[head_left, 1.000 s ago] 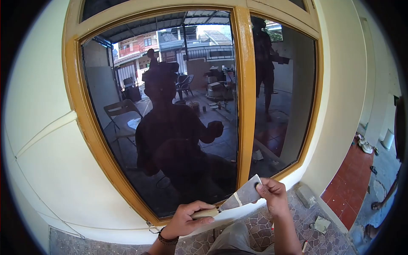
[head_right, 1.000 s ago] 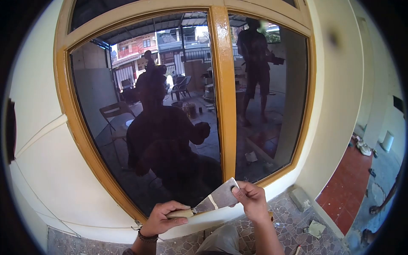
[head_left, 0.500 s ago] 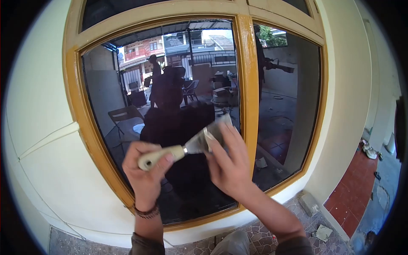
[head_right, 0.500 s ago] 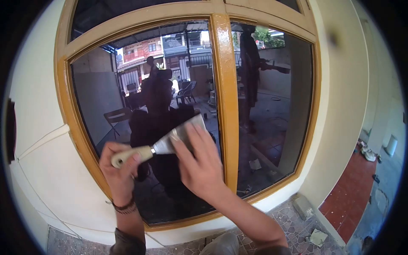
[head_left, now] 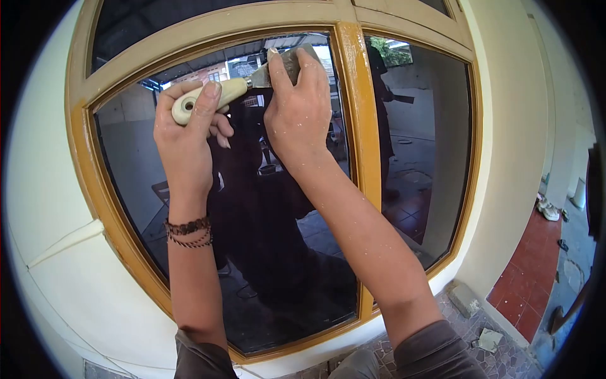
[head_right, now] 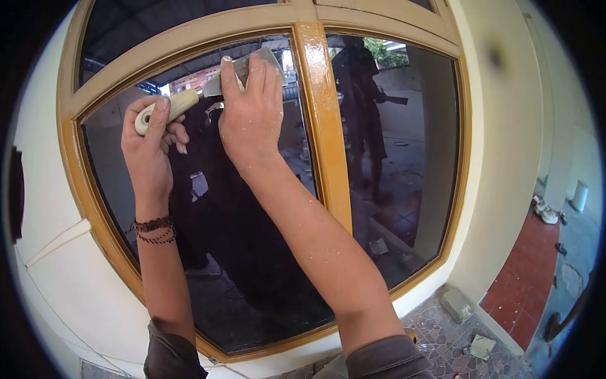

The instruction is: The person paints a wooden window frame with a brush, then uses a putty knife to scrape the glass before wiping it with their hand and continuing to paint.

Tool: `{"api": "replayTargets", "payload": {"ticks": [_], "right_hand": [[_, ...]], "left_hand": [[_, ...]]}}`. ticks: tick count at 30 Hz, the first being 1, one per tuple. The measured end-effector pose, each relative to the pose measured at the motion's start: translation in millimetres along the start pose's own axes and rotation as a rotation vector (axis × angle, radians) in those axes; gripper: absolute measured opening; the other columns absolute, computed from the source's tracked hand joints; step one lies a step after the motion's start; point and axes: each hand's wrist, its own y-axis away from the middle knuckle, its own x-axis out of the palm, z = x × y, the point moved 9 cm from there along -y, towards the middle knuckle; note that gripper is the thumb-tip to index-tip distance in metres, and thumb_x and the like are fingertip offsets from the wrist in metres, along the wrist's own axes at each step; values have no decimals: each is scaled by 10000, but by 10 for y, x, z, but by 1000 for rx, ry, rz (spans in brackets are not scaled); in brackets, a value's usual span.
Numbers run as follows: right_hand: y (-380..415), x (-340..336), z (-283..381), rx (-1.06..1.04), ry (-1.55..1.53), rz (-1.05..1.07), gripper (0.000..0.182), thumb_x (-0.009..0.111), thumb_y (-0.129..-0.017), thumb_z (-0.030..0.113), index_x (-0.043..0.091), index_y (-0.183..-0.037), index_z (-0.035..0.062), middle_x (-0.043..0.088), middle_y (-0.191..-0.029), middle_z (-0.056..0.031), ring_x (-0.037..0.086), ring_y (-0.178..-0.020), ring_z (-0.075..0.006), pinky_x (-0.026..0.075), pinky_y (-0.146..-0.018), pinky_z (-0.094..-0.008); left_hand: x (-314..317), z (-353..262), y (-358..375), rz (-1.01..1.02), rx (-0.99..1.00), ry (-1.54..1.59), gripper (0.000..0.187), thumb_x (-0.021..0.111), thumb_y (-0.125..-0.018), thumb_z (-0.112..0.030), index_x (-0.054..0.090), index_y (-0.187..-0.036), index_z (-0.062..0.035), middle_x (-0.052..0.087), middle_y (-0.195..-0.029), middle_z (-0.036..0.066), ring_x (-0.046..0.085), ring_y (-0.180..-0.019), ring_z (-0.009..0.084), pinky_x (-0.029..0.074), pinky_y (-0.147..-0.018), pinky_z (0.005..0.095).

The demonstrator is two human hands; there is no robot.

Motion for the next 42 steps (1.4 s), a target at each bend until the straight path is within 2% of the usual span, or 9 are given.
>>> {"api": "replayTargets", "payload": {"ticks": [4, 8, 11, 13, 20, 22, 26, 28, 42], "right_hand": [[67, 32, 33, 39, 91, -81, 452, 591, -882, 127, 528, -1300, -33, 456, -1335, -343, 432, -1237, -546, 333, -1068, -601], [44, 41, -60, 22, 109, -78, 465, 587, -878, 121, 518, -1313, -29, 463, -1329, -341, 428, -1241, -546, 329, -1073, -602], [73, 9, -106, 0, 178, -135, 390, 610, -885, 101, 579, -1266, 20, 536, -1291, -289, 506, -1203, -502, 396, -1035, -559], [83, 39, -150, -9, 106, -125, 472, 580, -853, 79, 521, -1308, -32, 477, -1327, -319, 432, -1253, -525, 327, -1087, -582], [68, 31, -215, 5, 108, -140, 487, 569, -823, 47, 519, -1298, -47, 475, -1328, -316, 429, -1264, -516, 328, -1090, -574], [76, -19, -194, 7, 159, -205, 359, 593, -898, 64, 577, -1249, -11, 547, -1281, -280, 513, -1200, -481, 402, -1031, -527], [78, -15, -220, 9, 165, -216, 363, 600, -890, 58, 582, -1246, -8, 550, -1279, -278, 522, -1188, -476, 406, -1023, -524], [73, 27, -251, -4, 83, -177, 477, 551, -821, 46, 522, -1286, -57, 471, -1330, -326, 425, -1269, -513, 327, -1088, -574], [92, 22, -278, -6, 46, -183, 495, 557, -830, 26, 502, -1313, -69, 456, -1340, -340, 403, -1293, -520, 308, -1100, -582]], "left_hand": [[35, -13, -214, 27, 42, -46, 286, 688, -932, -218, 540, -1066, -13, 623, -767, 96, 590, -536, 118, 449, -442, 214], [27, -33, -349, 34, 23, -118, 329, 748, -884, -236, 541, -1025, -22, 617, -708, 73, 557, -471, 92, 405, -385, 198], [30, 82, -381, 47, 10, -117, 358, 780, -858, -233, 537, -1016, -23, 609, -667, 58, 543, -456, 77, 383, -370, 188], [25, 86, -383, 15, 122, -73, 347, 759, -877, -224, 551, -1064, -19, 611, -677, 65, 536, -453, 84, 380, -378, 192], [134, 159, -351, 77, 187, 81, 316, 666, -949, -224, 553, -1165, -22, 630, -768, 88, 559, -527, 101, 415, -442, 199], [156, 154, -366, 185, 231, 32, 323, 543, -1017, -238, 514, -1243, -9, 628, -866, 111, 574, -599, 115, 411, -468, 196], [179, 118, -364, 154, 233, 41, 296, 623, -977, -252, 556, -1160, -30, 626, -804, 74, 545, -558, 81, 391, -457, 183], [200, 98, -382, 159, 237, 24, 297, 626, -975, -255, 559, -1159, -31, 627, -802, 70, 544, -557, 80, 385, -456, 181], [231, 95, -334, 143, 320, 16, 327, 618, -981, -269, 545, -1158, -5, 633, -802, 79, 547, -566, 96, 377, -475, 188]]}}
